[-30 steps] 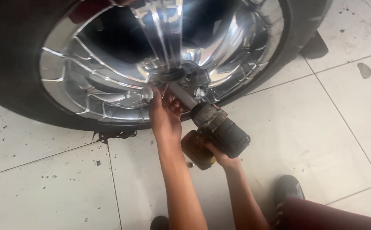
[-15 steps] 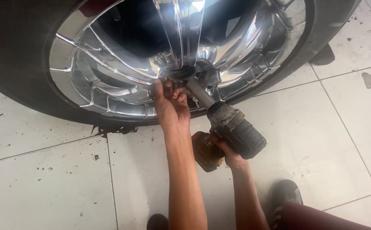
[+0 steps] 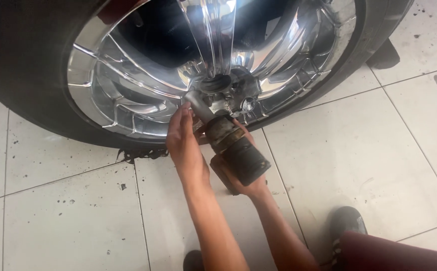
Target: Using an impact wrench to remove lug nuts from a chrome car wheel.
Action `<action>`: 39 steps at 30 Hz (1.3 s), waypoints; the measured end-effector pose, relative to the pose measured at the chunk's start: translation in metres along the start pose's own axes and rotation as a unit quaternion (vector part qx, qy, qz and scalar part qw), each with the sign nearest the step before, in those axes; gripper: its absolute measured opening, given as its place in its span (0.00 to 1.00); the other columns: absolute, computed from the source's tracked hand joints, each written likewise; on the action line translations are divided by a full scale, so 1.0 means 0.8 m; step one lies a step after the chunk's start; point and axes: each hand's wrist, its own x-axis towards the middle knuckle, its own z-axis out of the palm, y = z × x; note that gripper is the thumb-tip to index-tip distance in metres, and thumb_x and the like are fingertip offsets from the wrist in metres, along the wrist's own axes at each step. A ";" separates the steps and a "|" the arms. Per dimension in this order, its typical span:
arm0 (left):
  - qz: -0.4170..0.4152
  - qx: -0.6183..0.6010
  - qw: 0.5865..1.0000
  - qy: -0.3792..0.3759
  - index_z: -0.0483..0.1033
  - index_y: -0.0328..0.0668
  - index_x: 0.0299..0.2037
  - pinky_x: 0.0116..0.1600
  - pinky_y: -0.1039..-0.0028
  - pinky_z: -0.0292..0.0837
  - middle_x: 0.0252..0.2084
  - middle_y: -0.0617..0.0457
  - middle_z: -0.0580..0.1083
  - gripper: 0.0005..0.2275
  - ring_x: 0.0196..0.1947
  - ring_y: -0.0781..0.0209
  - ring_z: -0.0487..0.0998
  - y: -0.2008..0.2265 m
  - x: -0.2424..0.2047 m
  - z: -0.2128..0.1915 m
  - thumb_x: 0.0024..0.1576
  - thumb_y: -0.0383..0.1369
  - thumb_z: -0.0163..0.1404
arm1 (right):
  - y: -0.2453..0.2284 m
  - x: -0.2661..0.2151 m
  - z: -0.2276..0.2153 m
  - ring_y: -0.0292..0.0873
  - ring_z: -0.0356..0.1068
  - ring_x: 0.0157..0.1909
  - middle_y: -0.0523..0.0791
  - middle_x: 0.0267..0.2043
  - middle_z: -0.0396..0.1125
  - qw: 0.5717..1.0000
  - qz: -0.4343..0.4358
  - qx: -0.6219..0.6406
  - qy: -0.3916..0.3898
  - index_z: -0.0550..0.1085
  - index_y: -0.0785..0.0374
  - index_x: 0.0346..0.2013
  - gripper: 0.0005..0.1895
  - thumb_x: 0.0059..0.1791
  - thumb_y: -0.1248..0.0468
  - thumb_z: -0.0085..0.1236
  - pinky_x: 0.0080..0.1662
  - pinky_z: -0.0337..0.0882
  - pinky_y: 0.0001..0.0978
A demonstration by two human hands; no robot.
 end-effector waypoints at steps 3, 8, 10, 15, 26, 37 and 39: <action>0.007 0.035 0.998 -0.048 0.74 0.40 0.61 0.57 0.69 0.72 0.56 0.50 0.76 0.18 0.55 0.61 0.76 0.005 -0.006 -0.010 0.63 0.38 0.50 | 0.004 0.001 0.020 0.45 0.73 0.54 0.50 0.54 0.73 0.992 -0.062 -0.108 0.005 0.53 0.68 0.74 0.47 0.44 0.71 0.66 0.59 0.72 0.35; 0.067 0.140 0.985 -0.075 0.70 0.39 0.64 0.61 0.68 0.70 0.64 0.49 0.69 0.21 0.61 0.56 0.73 0.013 -0.018 -0.015 0.63 0.39 0.50 | 0.015 -0.004 0.044 0.58 0.69 0.66 0.61 0.66 0.63 0.942 -0.205 -0.264 0.037 0.56 0.64 0.72 0.45 0.42 0.68 0.67 0.67 0.66 0.43; 0.075 0.201 0.973 -0.080 0.70 0.40 0.65 0.62 0.69 0.68 0.65 0.49 0.67 0.22 0.63 0.59 0.70 0.016 -0.013 -0.025 0.63 0.41 0.48 | 0.024 -0.011 0.060 0.55 0.72 0.64 0.56 0.63 0.67 0.968 -0.113 -0.214 0.060 0.54 0.65 0.73 0.47 0.44 0.66 0.67 0.65 0.69 0.41; 0.019 0.196 0.977 -0.088 0.74 0.36 0.64 0.61 0.72 0.70 0.59 0.44 0.78 0.24 0.58 0.59 0.77 0.022 -0.006 -0.049 0.64 0.45 0.46 | 0.038 -0.010 0.073 0.54 0.72 0.62 0.54 0.62 0.68 0.976 -0.077 -0.193 0.071 0.51 0.65 0.75 0.54 0.39 0.63 0.70 0.60 0.73 0.41; 0.032 0.245 0.962 -0.115 0.69 0.35 0.66 0.56 0.74 0.71 0.53 0.45 0.79 0.26 0.51 0.60 0.78 0.022 -0.012 -0.039 0.62 0.44 0.49 | 0.036 0.002 0.053 0.55 0.76 0.60 0.52 0.60 0.71 0.973 -0.133 -0.179 0.056 0.55 0.64 0.75 0.56 0.37 0.61 0.76 0.59 0.74 0.40; 0.014 0.238 0.965 -0.113 0.77 0.35 0.53 0.52 0.74 0.70 0.45 0.48 0.79 0.18 0.45 0.62 0.77 0.032 -0.020 -0.027 0.63 0.42 0.50 | 0.048 -0.013 0.078 0.52 0.63 0.71 0.54 0.71 0.59 0.975 -0.112 -0.187 0.052 0.52 0.65 0.74 0.56 0.38 0.59 0.74 0.70 0.61 0.42; 0.031 0.206 0.969 -0.135 0.76 0.35 0.54 0.53 0.74 0.70 0.47 0.48 0.80 0.18 0.47 0.63 0.78 0.028 -0.016 -0.031 0.63 0.42 0.50 | 0.053 -0.012 0.079 0.49 0.66 0.73 0.51 0.71 0.64 0.969 -0.099 -0.221 0.049 0.54 0.63 0.76 0.52 0.43 0.60 0.72 0.75 0.60 0.41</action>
